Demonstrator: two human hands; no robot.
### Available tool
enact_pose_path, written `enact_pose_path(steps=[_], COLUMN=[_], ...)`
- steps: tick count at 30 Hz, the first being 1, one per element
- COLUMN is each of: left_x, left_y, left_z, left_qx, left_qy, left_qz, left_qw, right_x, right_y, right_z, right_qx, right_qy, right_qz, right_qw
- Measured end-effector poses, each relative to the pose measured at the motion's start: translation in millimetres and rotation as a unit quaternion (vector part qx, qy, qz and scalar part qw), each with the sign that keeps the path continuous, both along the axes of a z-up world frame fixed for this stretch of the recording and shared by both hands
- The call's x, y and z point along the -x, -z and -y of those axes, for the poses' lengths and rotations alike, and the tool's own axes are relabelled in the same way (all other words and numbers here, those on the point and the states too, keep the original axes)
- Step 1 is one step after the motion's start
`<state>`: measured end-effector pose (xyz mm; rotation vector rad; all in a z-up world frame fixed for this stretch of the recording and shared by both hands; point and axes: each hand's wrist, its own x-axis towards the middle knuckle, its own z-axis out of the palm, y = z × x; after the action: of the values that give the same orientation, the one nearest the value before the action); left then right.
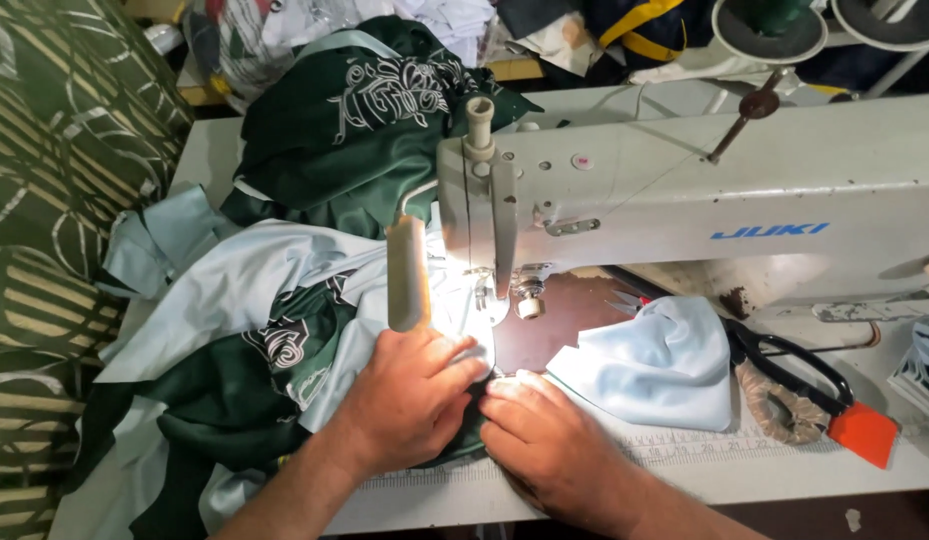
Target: Stitching and assembling green and white fabric parts using an industrial sewing machine.
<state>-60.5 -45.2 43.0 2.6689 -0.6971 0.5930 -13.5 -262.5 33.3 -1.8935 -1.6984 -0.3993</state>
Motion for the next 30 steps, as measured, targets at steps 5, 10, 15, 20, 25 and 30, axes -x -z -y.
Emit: enact_pose_path(steps=[5, 10, 15, 20, 25, 30], left_x=[-3.3, -6.6, -9.3, -17.6, -19.1, -17.9], left_y=[8.9, 5.5, 3.3, 15.7, 24.2, 26.0], left_z=[-5.0, -8.5, -8.7, -14.0, -15.3, -20.3], left_qx=[-0.074, -0.088, -0.084, -0.089, -0.112, -0.112], left_qy=[-0.022, -0.009, 0.016, 0.008, -0.022, -0.007], left_qz=[-0.060, -0.063, -0.025, -0.022, -0.035, -0.006], left_qw=[0.995, 0.994, 0.996, 0.996, 0.993, 0.994], right_x=[-0.9, -0.9, 0.8, -3.0, -5.5, -5.9], right_y=[11.8, 10.0, 9.2, 18.6, 23.5, 24.5], right_z=[2.7, 0.5, -5.2, -9.5, -11.5, -11.5], right_qx=[0.001, 0.006, -0.014, 0.003, 0.025, 0.031], right_qy=[-0.019, -0.024, 0.007, 0.044, 0.071, 0.075], right_qz=[-0.007, -0.017, 0.029, 0.071, 0.047, 0.028], right_qw=[1.000, 1.000, 0.999, 0.996, 0.996, 0.996])
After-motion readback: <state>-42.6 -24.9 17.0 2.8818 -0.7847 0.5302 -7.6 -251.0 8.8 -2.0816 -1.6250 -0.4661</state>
